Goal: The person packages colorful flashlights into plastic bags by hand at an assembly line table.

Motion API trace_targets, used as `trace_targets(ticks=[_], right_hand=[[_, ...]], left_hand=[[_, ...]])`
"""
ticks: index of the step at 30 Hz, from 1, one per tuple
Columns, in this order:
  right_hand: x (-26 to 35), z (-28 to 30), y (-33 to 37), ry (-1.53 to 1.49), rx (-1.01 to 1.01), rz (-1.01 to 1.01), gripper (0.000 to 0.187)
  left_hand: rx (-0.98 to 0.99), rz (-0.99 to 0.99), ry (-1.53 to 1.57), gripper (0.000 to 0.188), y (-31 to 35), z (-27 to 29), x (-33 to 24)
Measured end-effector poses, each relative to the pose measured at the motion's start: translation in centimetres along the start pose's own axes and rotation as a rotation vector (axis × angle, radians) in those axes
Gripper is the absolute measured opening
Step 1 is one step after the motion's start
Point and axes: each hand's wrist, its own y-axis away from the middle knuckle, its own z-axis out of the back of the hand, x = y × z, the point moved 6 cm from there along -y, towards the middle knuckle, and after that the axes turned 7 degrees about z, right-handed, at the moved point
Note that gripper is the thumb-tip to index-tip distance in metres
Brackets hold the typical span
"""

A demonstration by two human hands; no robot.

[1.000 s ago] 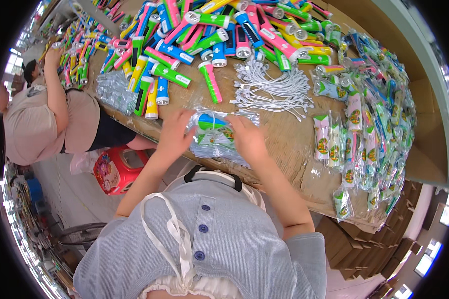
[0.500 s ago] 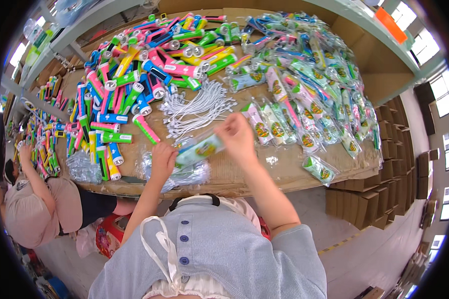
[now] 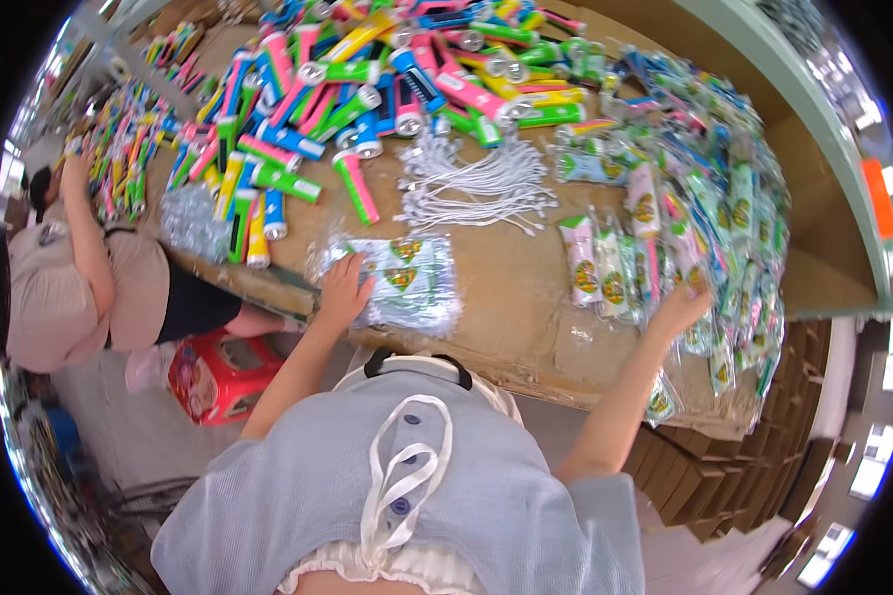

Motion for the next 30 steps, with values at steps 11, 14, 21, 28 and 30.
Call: trace_targets(ticks=[11,14,21,28,30], right_hand=[[20.1,-16.3,24.3,-0.387,1.005,0.453,0.024],[22.8,-18.9,25.0,-0.391,0.962,0.571,0.024],[23.1,-21.2,27.4,-0.222,1.133,0.755,0.019],[23.8,-19.8,28.6,-0.368,1.202,0.795,0.014],[23.4,-19.2,28.4,-0.373,1.186,0.812,0.013]], left_hand=[[0.187,-0.080,-0.080,0.035,-6.4,-0.4,-1.3],[0.246,-0.172,-0.102,0.030,-7.2,-1.1,-2.0],[0.196,-0.086,0.207,0.022,-6.8,-1.4,-1.9],[0.285,-0.096,0.303,0.012,-5.7,-1.6,-2.1],[0.185,-0.236,0.318,0.008,-5.9,-0.7,-2.5]])
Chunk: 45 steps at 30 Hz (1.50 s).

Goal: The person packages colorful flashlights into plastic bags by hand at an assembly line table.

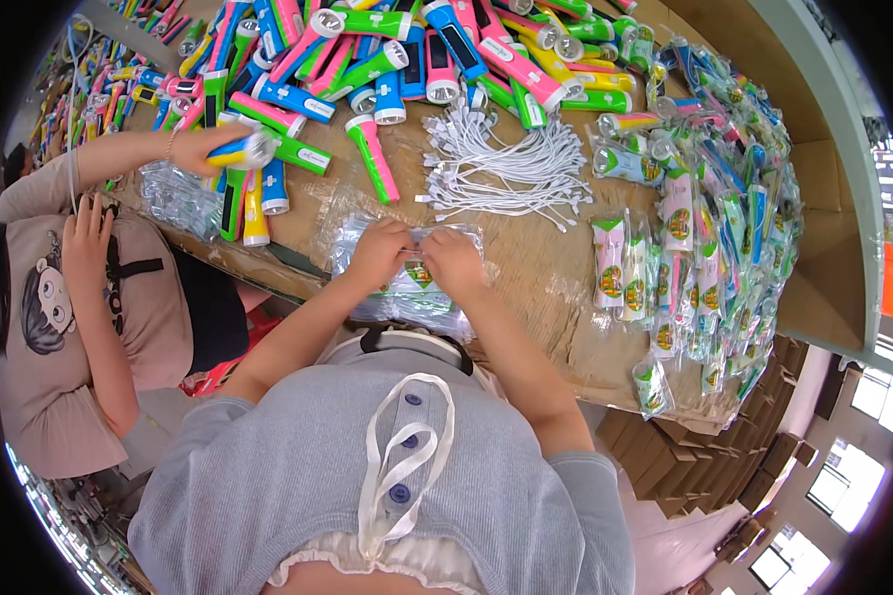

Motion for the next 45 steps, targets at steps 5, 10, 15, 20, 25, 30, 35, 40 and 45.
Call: trace_targets(ticks=[5,10,15,20,25,30,35,40,45], right_hand=[[-0.6,5.4,2.8,0.046,-0.096,-0.036,0.011],[0.4,7.5,4.6,0.034,-0.053,-0.095,0.011],[2.8,6.4,4.6,-0.219,-0.096,-0.129,0.013],[2.8,5.4,5.0,-0.423,-0.039,-0.255,0.013],[5.2,5.7,4.6,-0.082,0.030,-0.074,0.013],[5.7,5.1,4.5,-0.209,-0.103,-0.203,0.013],[2.9,0.0,5.4,-1.030,-0.011,-0.470,0.010],[3.3,-2.4,6.0,-1.254,0.112,-0.779,0.012],[0.0,1.6,2.6,-0.504,-0.093,-0.687,0.017]], left_hand=[[0.041,0.123,0.044,0.007,0.2,-0.3,0.1],[0.066,-0.002,0.002,0.009,0.1,0.5,-3.8],[0.034,-0.126,-0.130,0.008,1.0,1.7,-7.8],[-0.004,-0.211,-0.161,0.006,1.9,2.3,-9.4],[-0.048,-0.211,-0.186,0.005,3.3,2.6,-9.4],[-0.044,-0.063,-0.237,0.006,4.1,3.8,-9.9],[0.071,-0.315,-0.289,0.009,4.9,5.1,-9.5],[0.126,-0.590,-0.293,0.011,5.8,6.7,-9.8],[0.222,-0.265,-0.312,0.008,7.3,8.0,-6.6]])
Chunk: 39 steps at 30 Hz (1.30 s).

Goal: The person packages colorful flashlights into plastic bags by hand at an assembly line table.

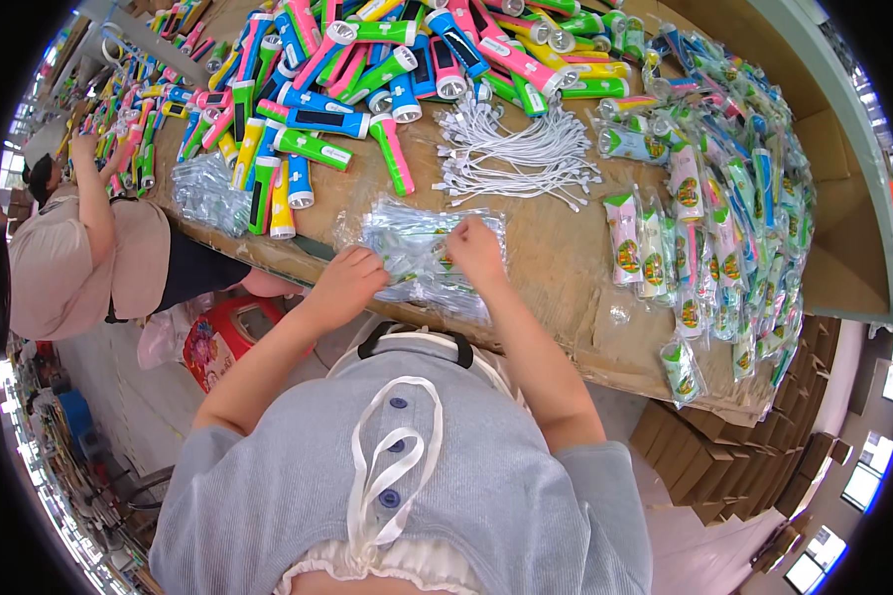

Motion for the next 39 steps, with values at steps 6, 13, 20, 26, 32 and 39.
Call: trace_targets(ticks=[6,13,20,26,32,39], right_hand=[[3.6,1.2,-5.8,0.152,0.076,0.161,0.020],[4.7,4.1,-11.5,1.097,-0.001,0.936,0.029],[15.0,9.7,-5.2,0.009,-0.365,0.467,0.021],[6.5,-1.7,-0.6,-0.573,-0.104,0.146,0.034],[0.4,-7.5,-0.9,-0.071,0.150,0.335,0.026],[3.0,-8.2,-1.8,0.577,0.509,0.488,0.021]], left_hand=[[-0.087,0.414,0.238,0.014,1.3,-1.1,2.8],[-0.211,0.434,0.280,0.015,0.6,-0.6,3.1],[-0.155,0.348,0.124,0.009,-1.0,-2.7,1.8],[-0.165,0.137,0.049,0.017,-3.5,-4.4,0.2],[0.011,0.004,0.007,0.019,-1.6,-7.9,1.6],[0.173,0.170,-0.225,0.006,-1.4,-2.7,7.7]])
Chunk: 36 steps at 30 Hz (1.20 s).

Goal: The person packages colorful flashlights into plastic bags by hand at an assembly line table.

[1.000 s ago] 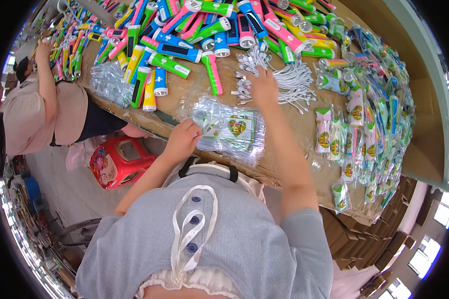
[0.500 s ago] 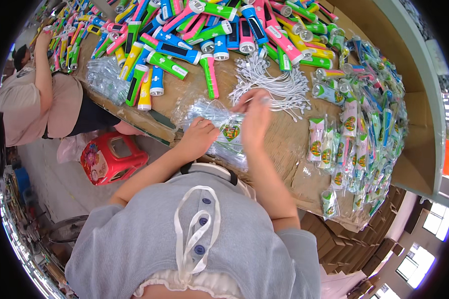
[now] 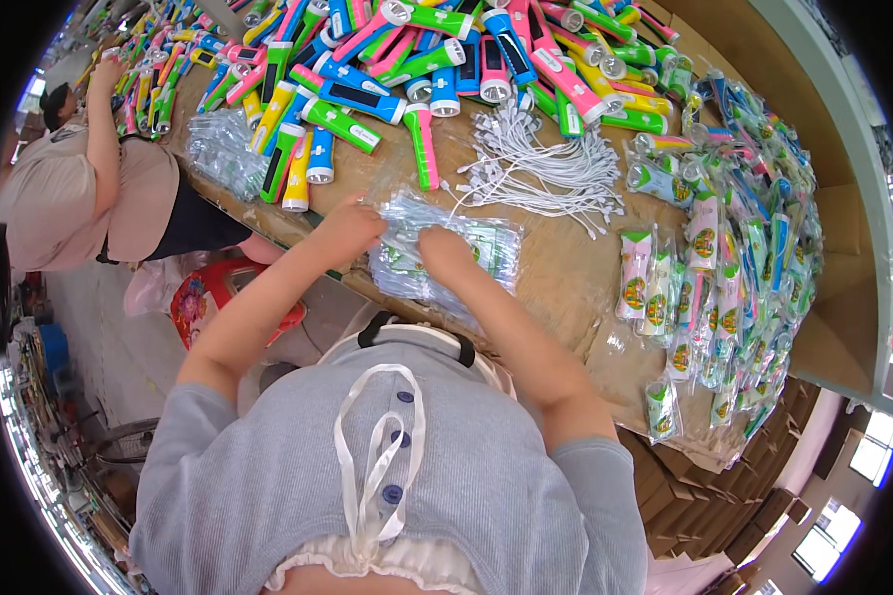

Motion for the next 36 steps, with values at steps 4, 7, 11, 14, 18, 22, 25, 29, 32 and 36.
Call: trace_targets(ticks=[4,7,11,14,18,22,25,29,32,36], right_hand=[[0.2,-2.2,-1.2,0.349,0.355,-0.113,0.018],[0.9,-3.2,-1.9,0.431,0.478,-0.011,0.022],[0.2,4.0,-1.5,-0.123,0.169,-0.016,0.032],[-2.8,6.6,-2.3,-0.062,-0.092,-0.356,0.033],[-4.2,6.0,-2.4,0.081,-0.315,-0.453,0.026],[-2.2,5.2,-0.6,-0.304,-0.526,-0.280,0.022],[1.4,2.8,0.4,-0.302,-0.283,0.071,0.019],[3.7,-1.4,0.9,-0.034,0.234,0.119,0.014],[3.9,-3.8,0.3,0.051,0.305,0.024,0.015],[4.6,-0.5,-2.4,-0.065,0.319,0.109,0.019]], left_hand=[[-0.092,-0.281,0.028,0.006,-0.2,4.5,-3.0],[-0.091,-0.332,-0.067,0.006,0.3,4.6,-3.9],[-0.020,-0.192,-0.037,0.015,1.2,2.3,-2.9],[0.032,-0.152,-0.021,0.020,1.6,1.4,-3.1],[0.096,-0.087,0.083,0.021,1.3,1.4,-2.3],[0.004,-0.065,0.220,0.022,1.6,0.4,-0.7],[0.148,-0.066,0.540,0.023,1.6,-0.7,0.7],[0.283,-0.207,0.624,0.020,1.8,0.2,0.1],[0.235,-0.228,0.493,0.017,1.7,3.8,-1.8],[0.022,-0.171,0.445,0.013,2.2,5.0,-0.4]])
